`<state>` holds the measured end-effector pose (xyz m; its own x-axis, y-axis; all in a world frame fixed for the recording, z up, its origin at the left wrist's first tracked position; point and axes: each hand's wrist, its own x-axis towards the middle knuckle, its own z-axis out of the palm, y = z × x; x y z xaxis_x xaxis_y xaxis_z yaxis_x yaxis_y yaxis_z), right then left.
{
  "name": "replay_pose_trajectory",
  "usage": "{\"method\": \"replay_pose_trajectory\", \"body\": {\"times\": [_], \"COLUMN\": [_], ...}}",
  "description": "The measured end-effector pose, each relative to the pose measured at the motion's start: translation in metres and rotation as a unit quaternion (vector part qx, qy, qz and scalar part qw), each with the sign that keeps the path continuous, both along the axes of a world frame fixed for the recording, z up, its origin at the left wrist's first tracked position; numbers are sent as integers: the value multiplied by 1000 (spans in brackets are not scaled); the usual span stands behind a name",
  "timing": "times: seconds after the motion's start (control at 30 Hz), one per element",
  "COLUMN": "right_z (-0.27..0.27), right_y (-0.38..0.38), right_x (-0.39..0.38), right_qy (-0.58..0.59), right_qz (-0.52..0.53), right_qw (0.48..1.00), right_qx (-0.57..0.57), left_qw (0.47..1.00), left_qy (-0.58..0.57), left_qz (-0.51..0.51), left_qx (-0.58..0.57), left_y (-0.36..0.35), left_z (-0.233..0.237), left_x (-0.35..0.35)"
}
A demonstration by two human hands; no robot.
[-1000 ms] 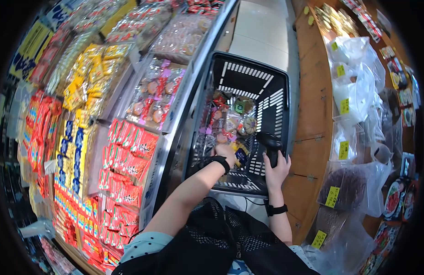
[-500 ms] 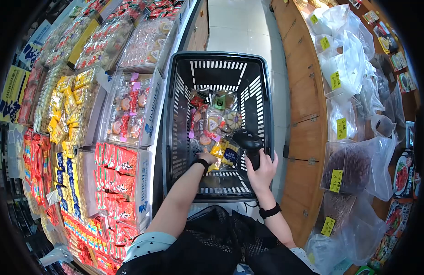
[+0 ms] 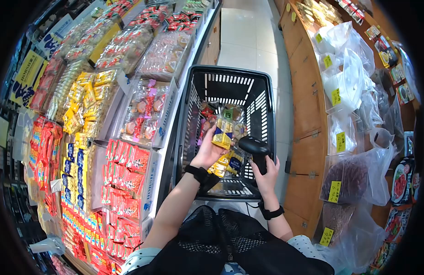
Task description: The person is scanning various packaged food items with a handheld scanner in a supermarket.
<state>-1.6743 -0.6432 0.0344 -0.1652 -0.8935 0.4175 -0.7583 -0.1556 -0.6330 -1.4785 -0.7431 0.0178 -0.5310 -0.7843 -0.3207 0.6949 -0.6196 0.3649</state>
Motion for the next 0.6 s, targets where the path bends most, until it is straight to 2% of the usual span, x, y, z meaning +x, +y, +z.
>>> {"method": "replay_pose_trajectory", "body": {"times": [0.1,0.17,0.2,0.27,0.33,0.5,0.53,0.6], "right_z": [-2,-9,-12,-16,-17,-10,-14,-16], "right_y": [7,11,12,12,15,23,24,29], "right_x": [0,-2,-3,-5,-8,-9,-12,-14], "right_qy": [-32,-79,-76,-137,-119,-86,-87,-71], "right_qz": [4,-6,-1,-33,-39,-43,-31,-33], "right_qw": [999,997,997,987,989,987,989,991], "right_qx": [9,22,17,79,82,125,118,110], "left_qw": [1000,999,998,996,993,987,977,970], "left_qy": [-13,12,-50,-69,-102,-141,-185,-204], "left_qz": [2,-53,-43,-64,-64,4,31,58], "left_qx": [21,4,3,-1,-14,-82,-101,-121], "left_y": [5,6,9,15,20,52,67,91], "left_z": [-4,0,3,14,23,52,77,98], "left_x": [-2,-1,-4,-5,-3,28,40,68]}}
